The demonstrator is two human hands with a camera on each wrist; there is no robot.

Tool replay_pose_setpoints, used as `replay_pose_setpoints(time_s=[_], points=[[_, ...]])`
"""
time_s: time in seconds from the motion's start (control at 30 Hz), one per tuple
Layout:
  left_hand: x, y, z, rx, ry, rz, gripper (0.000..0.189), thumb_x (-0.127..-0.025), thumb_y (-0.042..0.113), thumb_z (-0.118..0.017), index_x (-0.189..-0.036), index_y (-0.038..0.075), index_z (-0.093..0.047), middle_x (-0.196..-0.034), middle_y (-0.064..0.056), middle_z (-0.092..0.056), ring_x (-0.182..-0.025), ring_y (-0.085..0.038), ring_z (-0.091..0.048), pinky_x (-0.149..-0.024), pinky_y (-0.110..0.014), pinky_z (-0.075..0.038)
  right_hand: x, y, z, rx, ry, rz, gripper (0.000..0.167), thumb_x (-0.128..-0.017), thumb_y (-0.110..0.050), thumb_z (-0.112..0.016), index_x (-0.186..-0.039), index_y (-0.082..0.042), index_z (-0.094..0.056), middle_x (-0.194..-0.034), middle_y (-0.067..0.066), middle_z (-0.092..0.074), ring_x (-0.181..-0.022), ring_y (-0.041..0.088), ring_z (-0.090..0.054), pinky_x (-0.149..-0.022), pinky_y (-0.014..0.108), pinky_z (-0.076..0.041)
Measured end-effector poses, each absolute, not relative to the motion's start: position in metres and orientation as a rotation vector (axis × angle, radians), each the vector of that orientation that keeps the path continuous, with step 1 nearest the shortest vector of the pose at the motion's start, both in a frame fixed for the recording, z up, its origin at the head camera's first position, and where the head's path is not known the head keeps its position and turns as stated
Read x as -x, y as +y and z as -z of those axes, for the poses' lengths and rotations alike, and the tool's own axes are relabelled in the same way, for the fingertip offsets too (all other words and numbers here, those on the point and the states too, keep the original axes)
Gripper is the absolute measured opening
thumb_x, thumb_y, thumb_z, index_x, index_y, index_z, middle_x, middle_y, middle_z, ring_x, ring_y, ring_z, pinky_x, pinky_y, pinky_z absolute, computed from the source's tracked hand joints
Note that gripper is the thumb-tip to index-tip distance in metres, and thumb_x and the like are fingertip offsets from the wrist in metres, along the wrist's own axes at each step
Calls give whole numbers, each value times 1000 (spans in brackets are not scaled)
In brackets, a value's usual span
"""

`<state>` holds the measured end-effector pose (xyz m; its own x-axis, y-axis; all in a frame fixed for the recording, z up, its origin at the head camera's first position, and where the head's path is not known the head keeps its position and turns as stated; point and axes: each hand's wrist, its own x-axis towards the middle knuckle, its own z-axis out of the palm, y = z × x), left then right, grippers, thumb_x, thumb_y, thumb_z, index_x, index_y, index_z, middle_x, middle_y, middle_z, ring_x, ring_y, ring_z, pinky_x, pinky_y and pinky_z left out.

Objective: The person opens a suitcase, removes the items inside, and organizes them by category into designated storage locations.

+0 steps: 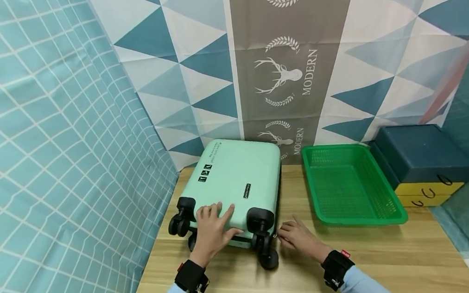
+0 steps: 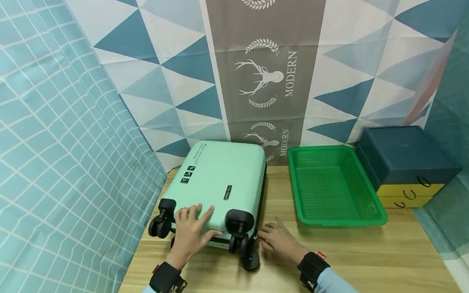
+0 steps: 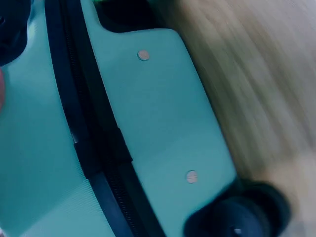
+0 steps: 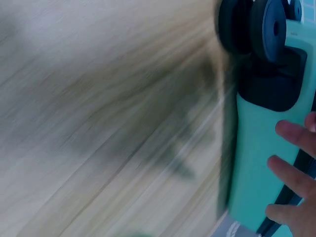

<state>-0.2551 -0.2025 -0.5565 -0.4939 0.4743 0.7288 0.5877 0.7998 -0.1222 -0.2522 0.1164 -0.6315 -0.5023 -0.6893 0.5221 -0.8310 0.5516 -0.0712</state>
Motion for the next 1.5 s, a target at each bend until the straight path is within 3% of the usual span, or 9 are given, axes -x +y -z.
replay_pose_setpoints(time_s=[0.1,0.27,0.47,0.57,0.83,1.03,1.3,1.4,1.5], points=[[255,-192,557,810,-2190,205,71,-80,65,-65,-129,14,-66,-118,-22,-56,-108,-39,-51,-99,-54,-36,252,125,634,-1160,-2340,-439,11,-88,-7,-68,-84,-15,-61,-80,0,-62,-82,24,-63,-90,61,-46],[256,-176,559,842,-2221,241,75,-78,63,-70,-130,8,-64,-138,-20,-53,-132,-46,-43,-109,-58,-29,249,133,636,-1081,-2309,-467,16,-88,-3,-62,-79,-15,-56,-72,-4,-55,-67,17,-54,-73,44,-49],[256,-162,563,825,-2225,194,77,-82,65,-66,-133,7,-62,-144,-17,-51,-133,-44,-43,-109,-58,-30,241,138,636,-1035,-2299,-482,26,-100,-11,-45,-74,-15,-50,-67,-6,-44,-62,14,-50,-67,42,-48],[256,-158,565,834,-2217,203,76,-82,63,-66,-134,7,-61,-144,-17,-50,-133,-44,-43,-110,-57,-29,237,140,635,-1029,-2306,-475,26,-98,-10,-47,-73,-15,-50,-66,-7,-44,-60,13,-49,-65,41,-48],[258,-150,564,859,-2220,222,75,-85,61,-65,-135,7,-60,-145,-16,-50,-134,-43,-42,-110,-57,-29,228,140,634,-1004,-2342,-436,21,-79,-5,-73,-75,-15,-56,-68,-7,-53,-63,11,-55,-67,38,-49],[261,-146,564,850,-2213,238,76,-82,60,-68,-135,7,-60,-144,-16,-50,-134,-43,-42,-110,-56,-29,223,137,634,-981,-2374,-443,21,-86,-9,-68,-73,-16,-53,-66,-8,-51,-59,8,-52,-61,34,-47],[264,-137,566,839,-2173,222,78,-79,63,-70,-133,8,-62,-142,-15,-53,-132,-43,-45,-108,-56,-33,215,134,638,-916,-2355,-406,28,-73,-9,-72,-65,-16,-46,-59,-6,-45,-49,10,-47,-43,26,-34],[266,-132,565,838,-2161,221,78,-79,64,-70,-132,8,-63,-142,-15,-53,-132,-43,-45,-108,-55,-33,214,134,640,-884,-2351,-399,31,-79,-13,-71,-64,-17,-44,-56,-6,-43,-46,10,-45,-39,24,-30],[267,-127,565,835,-2150,222,77,-79,64,-70,-131,7,-64,-142,-16,-53,-131,-43,-46,-108,-55,-33,214,132,643,-852,-2337,-368,36,-97,-23,-57,-65,-18,-43,-54,-6,-42,-44,8,-43,-38,23,-28]])
